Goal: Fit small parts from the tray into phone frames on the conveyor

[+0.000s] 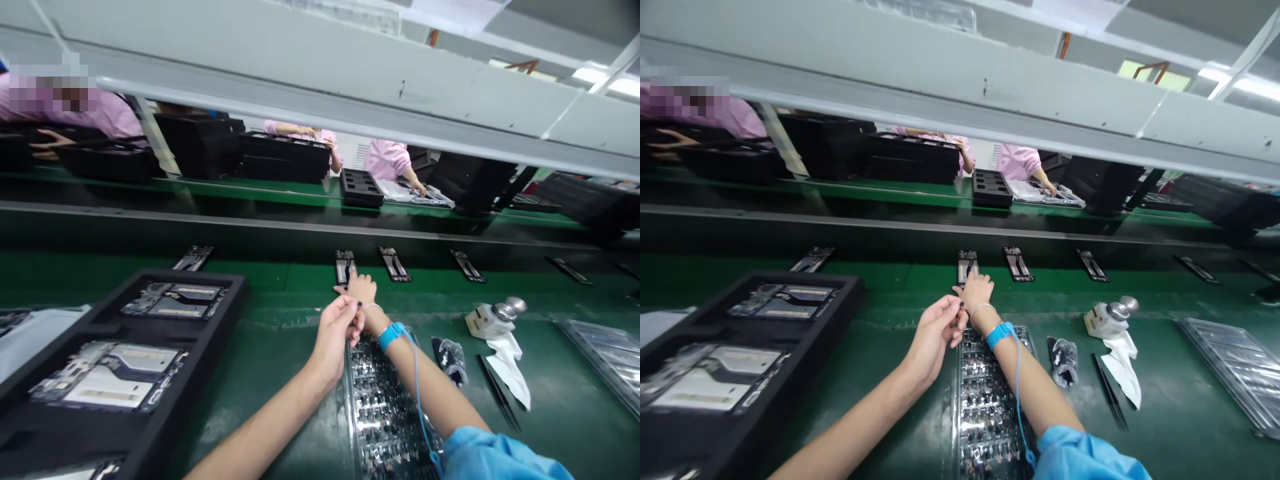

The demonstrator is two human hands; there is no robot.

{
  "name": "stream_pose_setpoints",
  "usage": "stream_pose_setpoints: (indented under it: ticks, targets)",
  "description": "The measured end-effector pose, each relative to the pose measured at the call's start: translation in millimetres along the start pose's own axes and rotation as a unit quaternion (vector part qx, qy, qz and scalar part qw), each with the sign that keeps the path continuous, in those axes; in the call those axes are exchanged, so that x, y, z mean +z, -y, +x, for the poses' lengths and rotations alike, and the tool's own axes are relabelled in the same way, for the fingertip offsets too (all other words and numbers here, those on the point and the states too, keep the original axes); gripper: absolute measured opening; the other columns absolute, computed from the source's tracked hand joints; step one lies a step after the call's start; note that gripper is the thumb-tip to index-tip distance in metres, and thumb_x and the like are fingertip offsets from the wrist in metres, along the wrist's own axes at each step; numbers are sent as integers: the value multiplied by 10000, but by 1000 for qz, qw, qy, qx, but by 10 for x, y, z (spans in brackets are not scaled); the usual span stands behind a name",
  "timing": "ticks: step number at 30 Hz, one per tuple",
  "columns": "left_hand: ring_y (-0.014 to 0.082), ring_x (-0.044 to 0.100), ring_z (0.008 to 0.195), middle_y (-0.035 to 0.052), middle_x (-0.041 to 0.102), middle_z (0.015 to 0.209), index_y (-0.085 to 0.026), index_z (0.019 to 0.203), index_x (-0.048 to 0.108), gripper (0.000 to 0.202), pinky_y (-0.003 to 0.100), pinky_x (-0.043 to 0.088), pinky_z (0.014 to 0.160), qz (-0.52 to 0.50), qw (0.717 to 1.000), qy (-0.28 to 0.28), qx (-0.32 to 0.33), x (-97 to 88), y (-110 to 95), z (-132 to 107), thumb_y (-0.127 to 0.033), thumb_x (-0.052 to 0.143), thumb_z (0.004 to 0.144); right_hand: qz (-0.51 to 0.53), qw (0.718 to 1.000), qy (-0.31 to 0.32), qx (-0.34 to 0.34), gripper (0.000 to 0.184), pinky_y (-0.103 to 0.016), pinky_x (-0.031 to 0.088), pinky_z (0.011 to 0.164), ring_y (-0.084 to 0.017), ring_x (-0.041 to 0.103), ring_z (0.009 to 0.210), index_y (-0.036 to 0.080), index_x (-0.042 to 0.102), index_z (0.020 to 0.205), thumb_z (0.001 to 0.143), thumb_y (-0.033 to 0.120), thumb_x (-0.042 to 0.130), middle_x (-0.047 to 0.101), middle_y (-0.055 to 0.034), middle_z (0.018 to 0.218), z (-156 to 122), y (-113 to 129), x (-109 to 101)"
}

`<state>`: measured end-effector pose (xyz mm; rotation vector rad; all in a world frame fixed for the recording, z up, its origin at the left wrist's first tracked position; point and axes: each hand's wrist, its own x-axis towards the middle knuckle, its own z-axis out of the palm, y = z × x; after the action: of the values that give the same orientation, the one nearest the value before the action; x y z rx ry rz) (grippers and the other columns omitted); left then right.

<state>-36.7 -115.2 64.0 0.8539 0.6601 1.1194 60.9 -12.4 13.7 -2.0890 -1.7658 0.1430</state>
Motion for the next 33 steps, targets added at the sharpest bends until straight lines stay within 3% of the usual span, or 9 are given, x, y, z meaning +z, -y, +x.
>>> stream_pose_setpoints:
  ticks: [4,10,14,17,20,23,27,29,33]
  targets:
    - [65,363,475,-44,440,559,-161,722,439,242,179,294,461,-5,1000,-15,20,14,-4,12,-376,541,766,29,999,4,21,291,-419,462,846,-201,551,1000,161,537,1120,872,311,522,544,-77,1156,131,-11,113]
    - [105,485,691,4,539,740,-148,730,537,189,190,374,632,13,997,-61,44,-89,48,95,-326,603,735,137,990,11,-1,315,-323,521,682,-141,613,770,136,526,1123,885,340,497,615,-51,955,136,-373,-318]
    - [162,523,886,40,580,914,-156,713,551,228,227,419,725,24,997,-58,37,-122,53,100,-363,647,709,182,980,-16,-72,465,-359,506,770,-190,608,840,186,509,1185,751,301,630,634,-47,919,-553,-593,-686]
    - [146,543,769,22,588,813,-151,710,537,257,242,429,705,26,999,-25,22,-66,100,42,-389,633,728,185,975,-46,-118,553,-442,414,914,-274,503,1063,246,537,1191,663,303,693,561,-80,1137,-1244,-730,-869]
    - [108,494,637,-12,551,683,-138,689,538,253,209,387,630,46,999,-4,2,21,202,-83,-363,645,731,262,962,-40,-68,534,-388,483,791,-248,549,963,264,495,1241,737,380,631,578,-76,1089,-1659,-861,-932]
    - [103,462,606,-14,529,632,-120,652,553,245,204,349,593,78,996,37,-39,106,317,-282,-322,682,703,414,908,19,64,453,-279,497,573,-167,575,650,224,458,1253,844,415,493,618,-23,769,-1748,-952,-908]
    - [134,495,651,2,537,648,-134,643,555,229,236,369,634,149,977,120,-95,181,391,-550,-322,641,741,568,810,93,112,281,-274,498,608,-166,586,621,192,591,997,815,403,561,625,-12,685,-1780,-972,-892]
    - [180,537,798,46,586,805,-147,653,578,196,275,399,719,204,971,108,-55,194,365,-615,-304,617,764,612,775,101,123,212,-271,499,644,-171,609,673,201,599,930,810,374,582,658,-21,774,-1845,-958,-929]
    - [228,475,1099,73,538,1157,-186,714,617,108,367,372,918,327,933,37,144,199,241,-597,-189,565,809,653,734,129,134,210,-257,496,675,-169,628,754,232,597,1007,826,335,574,673,-26,931,-1965,-920,-1029]
